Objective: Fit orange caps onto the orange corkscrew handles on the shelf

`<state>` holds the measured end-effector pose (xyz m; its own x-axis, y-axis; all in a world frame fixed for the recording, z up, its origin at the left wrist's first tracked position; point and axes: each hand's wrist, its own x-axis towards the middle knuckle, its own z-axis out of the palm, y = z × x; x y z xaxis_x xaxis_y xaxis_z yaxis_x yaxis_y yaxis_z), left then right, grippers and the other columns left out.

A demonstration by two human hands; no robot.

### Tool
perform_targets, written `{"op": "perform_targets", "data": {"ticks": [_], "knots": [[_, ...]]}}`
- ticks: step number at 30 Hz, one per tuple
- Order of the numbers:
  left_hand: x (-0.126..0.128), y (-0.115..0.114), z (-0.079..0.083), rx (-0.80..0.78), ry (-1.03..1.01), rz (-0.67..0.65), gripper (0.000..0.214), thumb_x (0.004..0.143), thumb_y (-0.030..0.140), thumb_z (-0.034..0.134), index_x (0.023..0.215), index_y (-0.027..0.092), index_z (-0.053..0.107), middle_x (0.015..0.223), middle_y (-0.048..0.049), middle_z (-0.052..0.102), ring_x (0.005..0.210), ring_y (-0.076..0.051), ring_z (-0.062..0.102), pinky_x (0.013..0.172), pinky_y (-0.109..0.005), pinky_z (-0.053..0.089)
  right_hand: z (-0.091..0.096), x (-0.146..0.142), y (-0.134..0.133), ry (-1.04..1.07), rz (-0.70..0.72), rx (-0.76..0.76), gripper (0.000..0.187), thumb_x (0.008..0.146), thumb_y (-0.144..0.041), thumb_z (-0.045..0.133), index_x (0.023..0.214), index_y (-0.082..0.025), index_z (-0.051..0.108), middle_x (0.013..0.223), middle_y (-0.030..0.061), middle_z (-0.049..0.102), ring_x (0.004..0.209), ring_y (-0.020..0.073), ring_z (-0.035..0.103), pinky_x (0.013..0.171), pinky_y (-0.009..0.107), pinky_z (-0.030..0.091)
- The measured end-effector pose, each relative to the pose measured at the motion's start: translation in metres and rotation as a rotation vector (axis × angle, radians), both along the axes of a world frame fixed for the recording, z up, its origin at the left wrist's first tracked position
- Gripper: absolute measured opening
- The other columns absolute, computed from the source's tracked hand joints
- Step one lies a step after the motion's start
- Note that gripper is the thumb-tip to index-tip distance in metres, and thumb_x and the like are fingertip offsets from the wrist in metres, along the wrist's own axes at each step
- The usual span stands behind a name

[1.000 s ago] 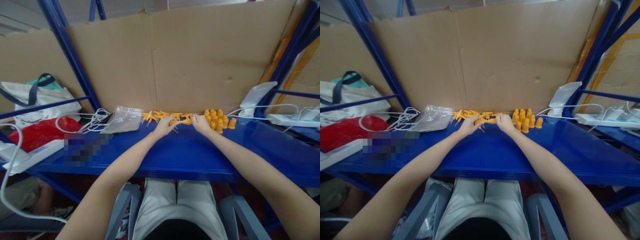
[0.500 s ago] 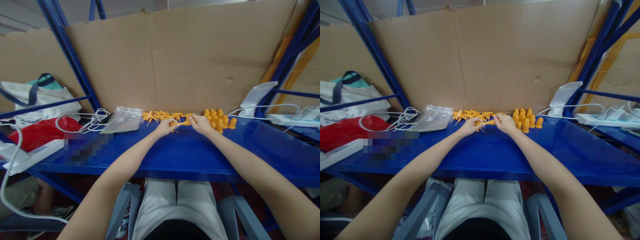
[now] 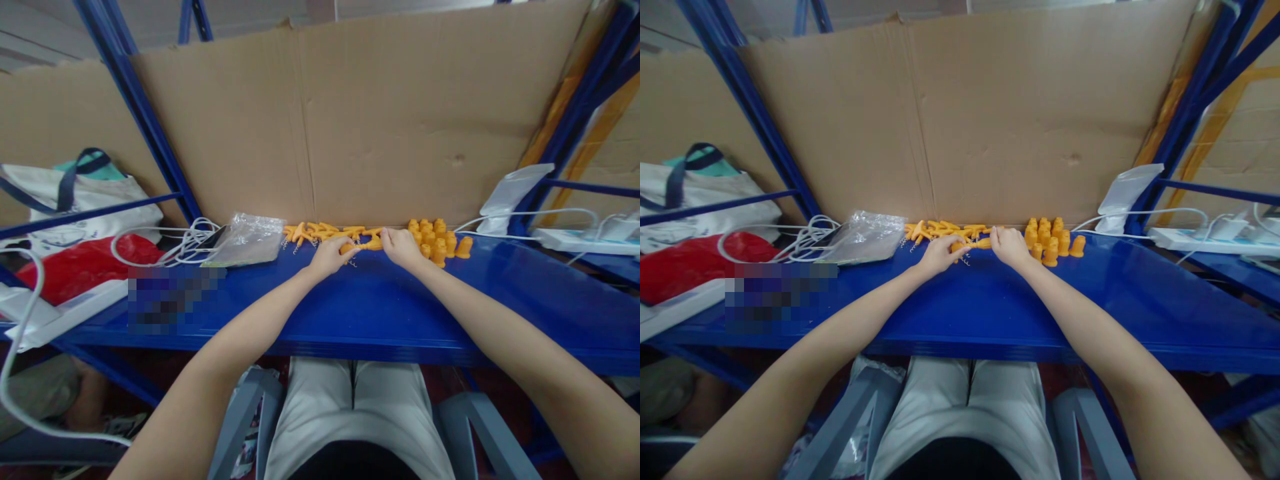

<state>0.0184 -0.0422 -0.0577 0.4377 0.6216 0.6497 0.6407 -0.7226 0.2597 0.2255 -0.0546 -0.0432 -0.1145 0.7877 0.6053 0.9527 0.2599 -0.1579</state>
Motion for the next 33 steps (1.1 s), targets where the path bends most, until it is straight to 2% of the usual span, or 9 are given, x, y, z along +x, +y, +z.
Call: {"op": "perform_targets", "data": {"ticks": [5,9,13,15,18,21,29,33], "knots": [[-0.003,-0.004,0.003,0.103,0.065,0.058,0.020,0.088,0.036,0.065,0.097,0.018,0.068,0.094,-0.0067,0.070,0.091,-0.021,0.065,0.085,-0.033,0.049,-0.002,0.000,0.010,0.187,0.068,-0.093,0.044,0.095,-0.027,0.033,0.063,-0.018,0.064,0.058,0.0090,0.064,0.060,0.0198,0.060,0.057,0.028,0.040],[-0.004,-0.001,0.004,0.074,0.040,0.008,0.018,0.086,0.035,0.068,0.094,0.019,0.068,0.092,-0.0055,0.070,0.088,-0.020,0.065,0.084,-0.032,0.049,-0.007,0.002,0.013,0.303,0.146,-0.186,0.049,0.096,-0.033,0.031,0.056,-0.020,0.056,0.050,0.0052,0.057,0.054,0.0175,0.056,0.053,0.026,0.037],[-0.003,0.008,0.000,-0.092,-0.063,-0.090,0.021,0.086,0.038,0.066,0.084,0.017,0.066,0.080,-0.0027,0.070,0.075,-0.016,0.063,0.073,-0.029,0.049,-0.006,0.007,0.004,0.174,0.230,0.005,0.052,0.098,-0.050,0.030,0.065,-0.020,0.057,0.056,0.0041,0.058,0.058,0.0171,0.055,0.056,0.026,0.035],[-0.002,0.012,-0.002,-0.180,-0.102,-0.133,0.023,0.086,0.040,0.065,0.083,0.017,0.066,0.076,-0.0022,0.069,0.069,-0.015,0.060,0.067,-0.027,0.047,-0.004,0.010,-0.001,0.065,0.253,0.081,0.051,0.098,-0.051,0.029,0.072,-0.019,0.059,0.062,0.0049,0.061,0.061,0.0172,0.056,0.059,0.026,0.034],[-0.002,0.013,-0.004,-0.224,-0.122,-0.149,0.023,0.085,0.040,0.066,0.082,0.016,0.066,0.074,-0.0017,0.068,0.065,-0.013,0.058,0.063,-0.025,0.044,-0.002,0.011,-0.004,-0.049,0.203,0.092,0.051,0.100,-0.042,0.025,0.076,-0.018,0.063,0.069,0.0083,0.066,0.066,0.0186,0.059,0.062,0.027,0.034],[-0.002,0.009,-0.002,-0.205,-0.112,-0.100,0.022,0.083,0.039,0.068,0.083,0.017,0.067,0.073,-0.0007,0.068,0.064,-0.013,0.057,0.064,-0.026,0.043,0.000,0.008,-0.003,-0.095,0.127,0.063,0.052,0.099,-0.035,0.023,0.079,-0.016,0.066,0.074,0.0121,0.070,0.069,0.0210,0.062,0.063,0.029,0.035],[-0.001,0.002,0.001,-0.149,-0.068,-0.031,0.022,0.086,0.040,0.066,0.086,0.018,0.069,0.072,-0.0008,0.070,0.068,-0.015,0.062,0.068,-0.026,0.046,0.002,0.003,0.000,-0.097,0.037,0.003,0.054,0.101,-0.035,0.025,0.077,-0.014,0.069,0.080,0.0164,0.073,0.073,0.0251,0.067,0.066,0.032,0.041],[-0.001,0.000,0.002,-0.046,-0.028,0.003,0.020,0.085,0.037,0.068,0.090,0.018,0.071,0.084,-0.0034,0.074,0.077,-0.018,0.066,0.075,-0.028,0.049,0.003,0.003,0.004,-0.055,0.054,0.003,0.052,0.100,-0.032,0.026,0.074,-0.017,0.069,0.081,0.0147,0.074,0.076,0.0231,0.068,0.068,0.030,0.043]]}}
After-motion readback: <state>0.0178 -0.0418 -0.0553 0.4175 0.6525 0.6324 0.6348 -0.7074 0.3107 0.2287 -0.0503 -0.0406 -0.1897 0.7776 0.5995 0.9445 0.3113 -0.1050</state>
